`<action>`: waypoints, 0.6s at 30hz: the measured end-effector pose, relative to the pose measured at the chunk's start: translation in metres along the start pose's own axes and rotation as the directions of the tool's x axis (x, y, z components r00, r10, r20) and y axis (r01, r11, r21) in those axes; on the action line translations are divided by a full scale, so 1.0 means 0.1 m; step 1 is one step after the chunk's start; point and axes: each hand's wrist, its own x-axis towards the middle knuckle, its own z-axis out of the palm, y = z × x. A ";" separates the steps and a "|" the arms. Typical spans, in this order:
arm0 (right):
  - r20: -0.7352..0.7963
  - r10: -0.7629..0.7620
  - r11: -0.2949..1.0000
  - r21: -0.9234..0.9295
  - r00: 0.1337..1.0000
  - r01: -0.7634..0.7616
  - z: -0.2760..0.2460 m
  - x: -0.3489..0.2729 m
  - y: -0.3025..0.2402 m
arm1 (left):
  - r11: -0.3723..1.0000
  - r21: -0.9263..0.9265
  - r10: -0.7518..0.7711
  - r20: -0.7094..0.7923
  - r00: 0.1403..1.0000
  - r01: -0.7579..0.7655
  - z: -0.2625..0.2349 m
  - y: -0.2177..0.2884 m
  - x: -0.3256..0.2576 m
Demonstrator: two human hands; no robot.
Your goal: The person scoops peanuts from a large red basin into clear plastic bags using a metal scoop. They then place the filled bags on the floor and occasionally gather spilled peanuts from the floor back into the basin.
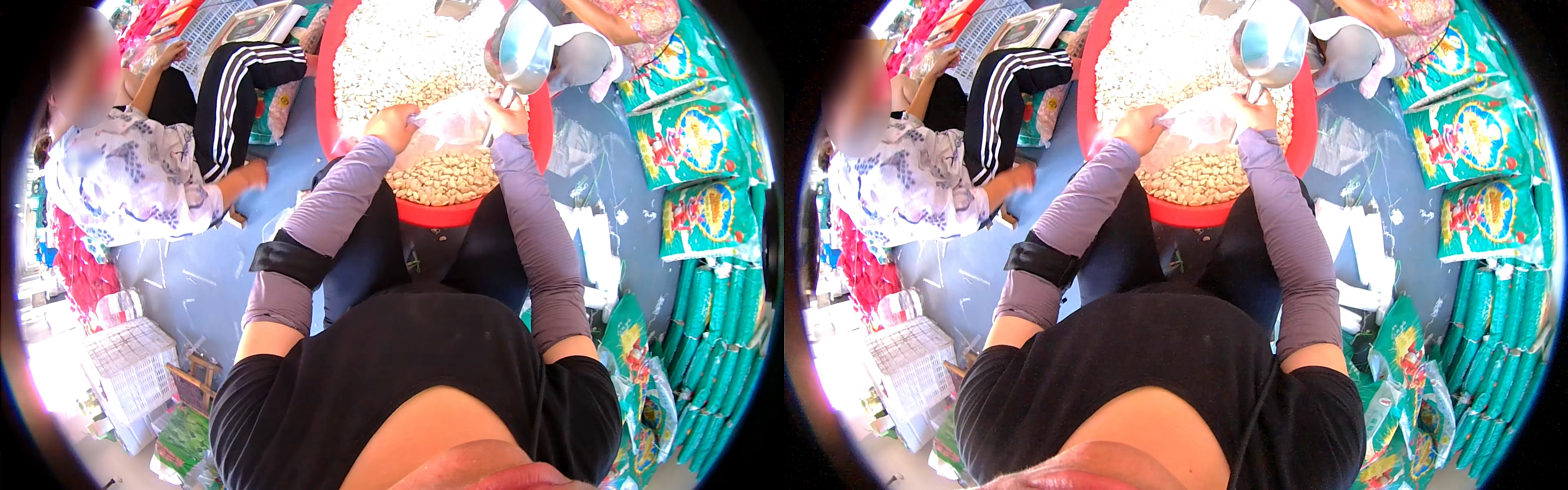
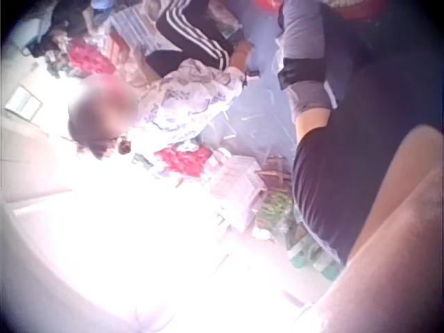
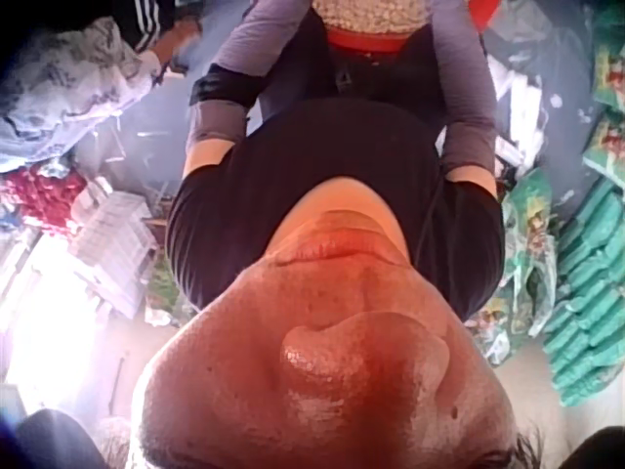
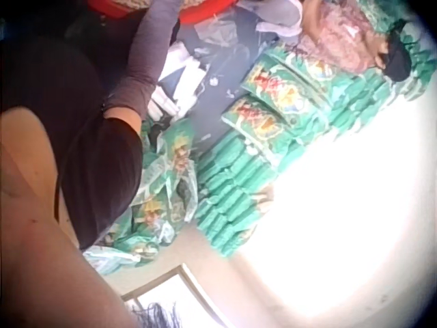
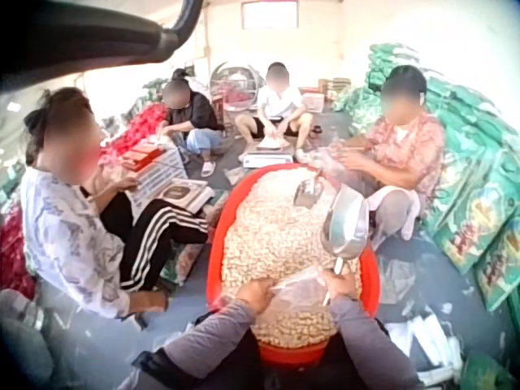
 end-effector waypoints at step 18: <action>-0.277 -0.277 0.669 -0.743 0.920 -0.022 -0.24 0.15 -0.11 | 0.907 -0.413 0.021 0.232 0.973 0.079 -0.12 -0.02 -0.03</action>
